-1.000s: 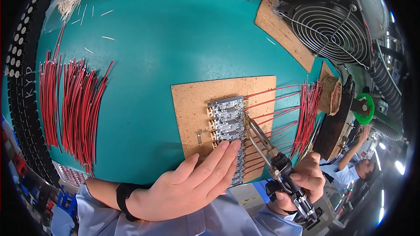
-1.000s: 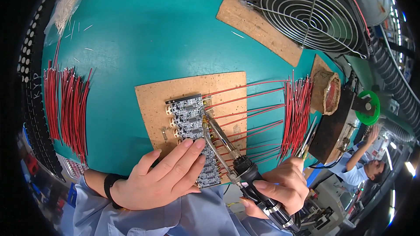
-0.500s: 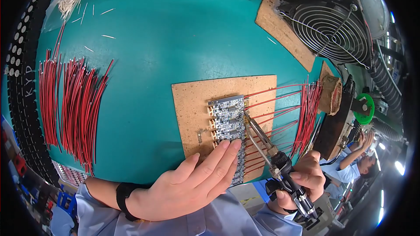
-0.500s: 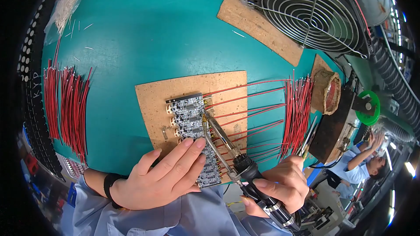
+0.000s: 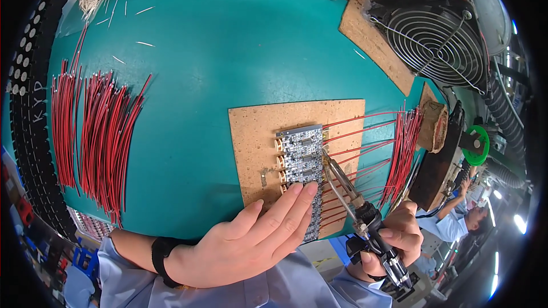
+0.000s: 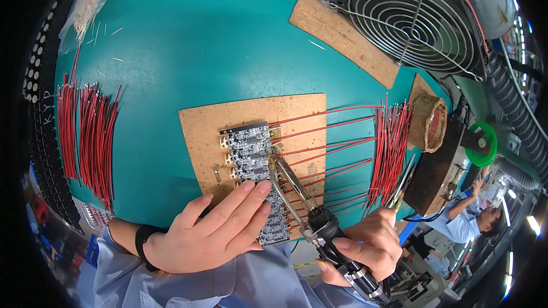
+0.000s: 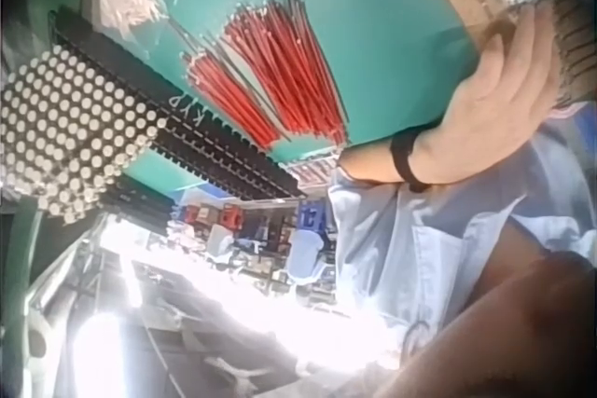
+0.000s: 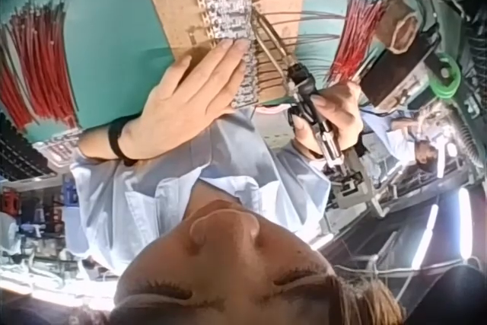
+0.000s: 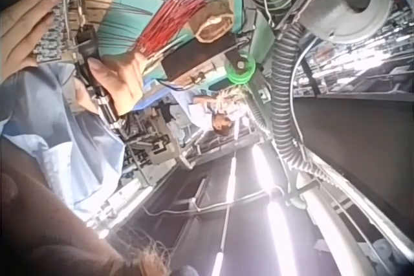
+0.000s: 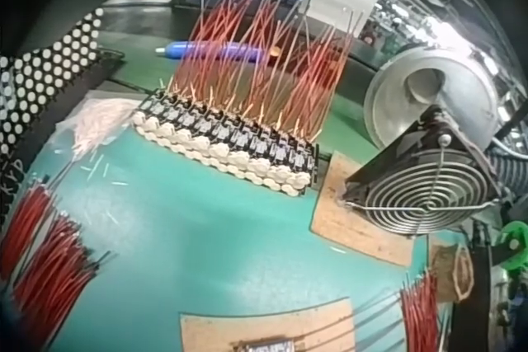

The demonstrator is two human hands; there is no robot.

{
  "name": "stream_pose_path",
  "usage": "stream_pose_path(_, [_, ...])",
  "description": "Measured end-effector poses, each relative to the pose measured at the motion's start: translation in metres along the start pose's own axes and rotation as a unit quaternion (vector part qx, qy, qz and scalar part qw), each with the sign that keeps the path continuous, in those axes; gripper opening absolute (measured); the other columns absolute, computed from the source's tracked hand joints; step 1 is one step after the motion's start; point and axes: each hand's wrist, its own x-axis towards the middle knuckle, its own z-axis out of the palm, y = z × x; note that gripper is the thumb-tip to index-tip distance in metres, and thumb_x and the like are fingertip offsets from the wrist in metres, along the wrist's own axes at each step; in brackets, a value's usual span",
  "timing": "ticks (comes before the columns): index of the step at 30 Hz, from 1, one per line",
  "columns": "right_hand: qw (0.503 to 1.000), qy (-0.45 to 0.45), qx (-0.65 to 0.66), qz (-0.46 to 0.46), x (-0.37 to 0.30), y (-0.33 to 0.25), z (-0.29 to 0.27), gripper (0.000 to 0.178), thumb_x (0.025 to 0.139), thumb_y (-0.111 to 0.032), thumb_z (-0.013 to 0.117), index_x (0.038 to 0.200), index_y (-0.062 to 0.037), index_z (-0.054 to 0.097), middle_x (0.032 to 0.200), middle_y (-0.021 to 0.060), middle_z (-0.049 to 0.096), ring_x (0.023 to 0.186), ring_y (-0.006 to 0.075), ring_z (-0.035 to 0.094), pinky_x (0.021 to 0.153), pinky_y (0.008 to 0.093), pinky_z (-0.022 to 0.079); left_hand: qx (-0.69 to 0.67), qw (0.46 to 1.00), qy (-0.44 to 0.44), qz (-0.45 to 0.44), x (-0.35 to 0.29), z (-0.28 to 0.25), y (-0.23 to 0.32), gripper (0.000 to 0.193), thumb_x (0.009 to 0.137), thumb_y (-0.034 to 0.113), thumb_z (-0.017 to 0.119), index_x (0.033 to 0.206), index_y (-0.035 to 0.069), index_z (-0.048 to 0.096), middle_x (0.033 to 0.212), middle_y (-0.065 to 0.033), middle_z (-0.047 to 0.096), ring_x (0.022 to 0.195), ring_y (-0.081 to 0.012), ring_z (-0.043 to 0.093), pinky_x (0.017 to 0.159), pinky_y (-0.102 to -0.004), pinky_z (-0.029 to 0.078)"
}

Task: The person solders red wires to a circuit board using a soldering iron, then trims the wire ends with pliers. They flip the board over, place it into a black tray, and then clean the soldering iron tip with pliers.

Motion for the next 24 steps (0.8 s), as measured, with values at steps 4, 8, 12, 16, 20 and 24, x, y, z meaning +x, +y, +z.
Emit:
stream_pose_path(4, [1.0,0.011,-0.01,-0.004,-0.002,0.001,0.0,0.041,0.058,-0.027,0.08,0.085,-0.0047,0.058,0.064,0.0029,0.055,0.051,0.0163,0.051,0.053,0.0319,0.031,0.023,1.0,-0.013,0.002,0.001,-0.002,-0.001,0.045,0.081,0.051,0.048,0.109,0.017,0.057,0.129,-0.001,0.05,0.12,-0.0128,0.045,0.102,-0.0386,0.017])
stream_pose_path(8, [0.998,0.057,-0.024,0.01,-0.012,-0.001,0.0,0.041,0.06,-0.032,0.078,0.082,-0.0056,0.055,0.062,0.0018,0.051,0.051,0.0151,0.046,0.057,0.0324,0.029,0.002,1.0,0.005,-0.002,-0.001,0.002,0.001,0.031,0.085,0.028,0.04,0.107,0.014,0.055,0.131,-0.0056,0.048,0.124,-0.0182,0.041,0.102,-0.0402,0.019])
stream_pose_path(12, [0.993,0.109,-0.021,0.04,-0.023,-0.002,0.003,0.044,0.064,-0.041,0.074,0.076,-0.0073,0.048,0.06,-0.0001,0.044,0.054,0.0131,0.038,0.065,0.0337,0.025,0.009,1.0,0.002,-0.002,0.0,0.001,0.001,0.03,0.084,0.028,0.04,0.107,0.014,0.055,0.13,-0.0053,0.049,0.123,-0.0179,0.042,0.102,-0.0404,0.019])
stream_pose_path(16, [0.996,0.076,-0.024,0.032,-0.025,-0.006,0.005,0.045,0.065,-0.043,0.073,0.075,-0.008,0.047,0.06,-0.0008,0.043,0.053,0.0127,0.037,0.064,0.0337,0.025,0.023,1.0,-0.007,-0.002,0.002,-0.001,-0.001,0.044,0.08,0.05,0.05,0.107,0.016,0.058,0.128,-0.0009,0.051,0.119,-0.0129,0.046,0.101,-0.0377,0.019])
stream_pose_path(20, [0.995,0.084,-0.031,0.047,-0.024,-0.009,0.011,0.045,0.065,-0.043,0.074,0.073,-0.0086,0.046,0.059,-0.0009,0.041,0.052,0.0126,0.036,0.064,0.0338,0.025,0.027,1.0,-0.007,0.0,0.003,-0.002,-0.001,0.043,0.08,0.05,0.05,0.106,0.016,0.058,0.128,-0.0008,0.051,0.119,-0.0129,0.046,0.101,-0.0375,0.019])
stream_pose_path(24, [0.995,0.085,-0.028,0.048,-0.023,-0.006,0.013,0.045,0.064,-0.042,0.074,0.072,-0.0088,0.046,0.058,-0.0008,0.04,0.052,0.0127,0.036,0.065,0.0339,0.026,0.024,1.0,-0.006,-0.004,0.003,-0.001,0.0,0.043,0.079,0.05,0.051,0.106,0.016,0.058,0.128,-0.001,0.051,0.118,-0.0127,0.046,0.1,-0.0371,0.019])
